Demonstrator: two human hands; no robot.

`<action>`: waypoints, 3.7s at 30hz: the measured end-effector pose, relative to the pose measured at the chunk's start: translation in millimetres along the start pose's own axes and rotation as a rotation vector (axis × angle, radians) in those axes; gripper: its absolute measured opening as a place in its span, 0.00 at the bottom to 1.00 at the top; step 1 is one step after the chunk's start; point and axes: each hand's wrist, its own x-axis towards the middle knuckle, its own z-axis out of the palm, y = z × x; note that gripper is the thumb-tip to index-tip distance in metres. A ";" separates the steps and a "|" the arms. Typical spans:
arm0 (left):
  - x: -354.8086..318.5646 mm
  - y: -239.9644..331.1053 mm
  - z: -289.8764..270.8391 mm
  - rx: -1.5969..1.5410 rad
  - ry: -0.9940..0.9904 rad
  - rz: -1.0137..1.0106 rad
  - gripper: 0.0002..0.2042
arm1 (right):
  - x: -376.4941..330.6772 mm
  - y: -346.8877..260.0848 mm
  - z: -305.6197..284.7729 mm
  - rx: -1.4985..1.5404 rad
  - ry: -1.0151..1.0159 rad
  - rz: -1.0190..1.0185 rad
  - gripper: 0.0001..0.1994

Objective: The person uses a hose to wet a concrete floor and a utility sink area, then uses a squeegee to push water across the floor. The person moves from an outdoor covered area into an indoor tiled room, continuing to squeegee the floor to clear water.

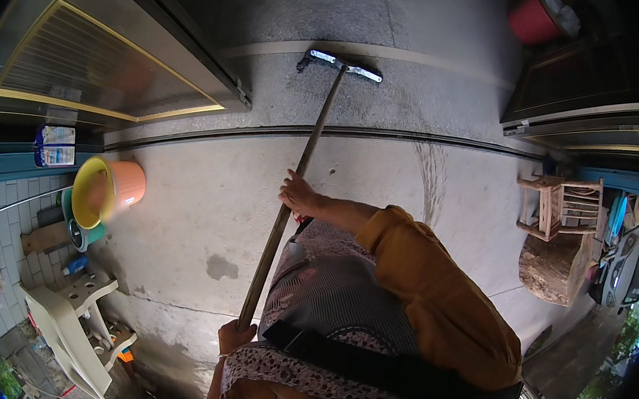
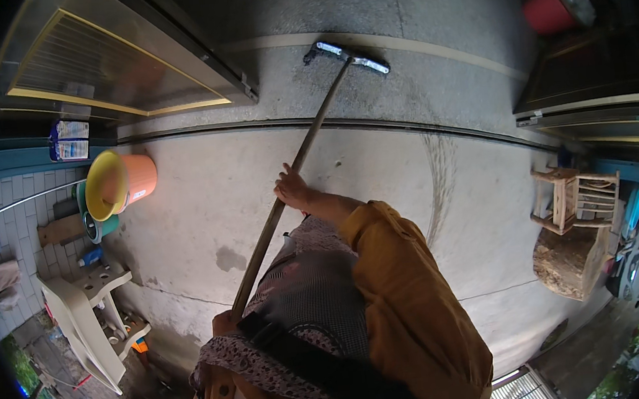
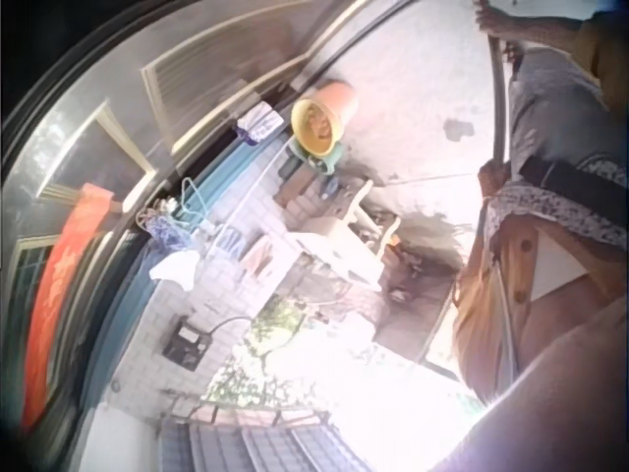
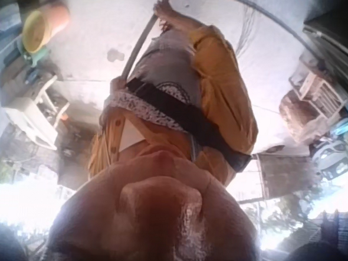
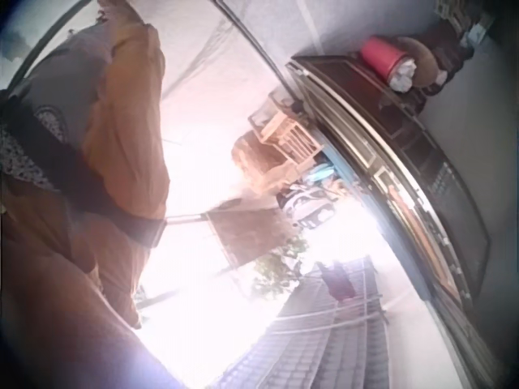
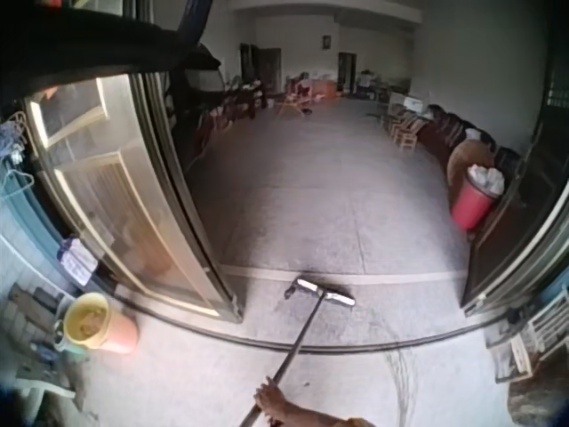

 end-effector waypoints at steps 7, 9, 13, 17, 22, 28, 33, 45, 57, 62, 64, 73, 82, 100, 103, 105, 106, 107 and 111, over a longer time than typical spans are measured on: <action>-50.7 -71.7 -28.8 0.120 0.118 -0.054 0.11 | 11.2 -70.4 23.4 0.195 0.069 -0.206 0.08; -47.3 -98.1 -5.0 0.220 0.039 -0.066 0.10 | 2.7 -57.8 21.9 0.246 0.054 -0.205 0.08; -77.9 -65.1 0.4 0.228 0.030 -0.064 0.11 | -10.6 -35.2 2.5 0.220 -0.055 -0.402 0.08; -99.8 52.0 -15.4 0.138 0.092 -0.121 0.12 | -20.0 -19.5 -29.8 0.267 -0.209 -0.500 0.09; -38.8 145.4 22.7 0.084 0.018 -0.213 0.14 | -26.8 97.1 -20.1 0.308 0.007 -0.461 0.07; -2.2 217.5 64.5 0.053 0.017 -0.243 0.15 | -29.1 175.9 -37.7 0.092 -0.073 -0.442 0.06; 6.4 244.1 43.1 0.052 -0.010 -0.272 0.13 | -22.0 186.8 -40.6 0.163 -0.059 -0.373 0.05; 5.3 192.5 46.5 -0.349 0.092 0.129 0.20 | -38.0 164.8 -33.1 -0.236 0.060 0.126 0.12; -1.3 163.9 58.3 -0.383 -0.031 0.149 0.19 | -44.6 132.8 -36.7 -0.302 0.033 0.206 0.11; 3.9 152.8 68.9 -0.370 0.002 0.187 0.19 | -44.7 129.5 -44.7 -0.272 0.066 0.175 0.09; 6.5 151.0 68.0 -0.332 -0.024 0.169 0.19 | -42.9 127.6 -49.4 -0.278 0.027 0.172 0.09; -21.5 171.9 36.0 -0.303 0.054 0.133 0.16 | -33.1 121.2 -39.3 -0.319 -0.046 0.189 0.13; -71.0 103.7 10.9 -0.088 0.212 0.217 0.13 | -20.8 9.9 -50.2 -0.315 -0.279 0.134 0.14; -224.1 -110.7 64.5 -0.167 0.361 -0.201 0.14 | -29.4 -145.1 -9.9 0.193 -0.466 -0.507 0.07; -191.1 -90.9 28.2 -0.149 0.338 -0.104 0.11 | -12.0 -130.7 -2.8 0.279 -0.348 -0.559 0.09; -168.6 -69.4 16.4 -0.169 0.305 -0.087 0.10 | -0.7 -119.4 -8.3 0.145 -0.332 -0.529 0.12; -154.6 -51.7 20.2 -0.219 0.280 -0.130 0.11 | 2.9 -109.8 -10.1 0.136 -0.383 -0.526 0.12; -140.7 -34.2 23.9 -0.274 0.250 -0.176 0.11 | 6.2 -94.3 -15.0 0.125 -0.431 -0.518 0.12; -98.2 48.1 51.7 -0.608 0.133 -0.379 0.11 | 1.2 -20.0 -14.8 0.105 -0.298 -0.453 0.07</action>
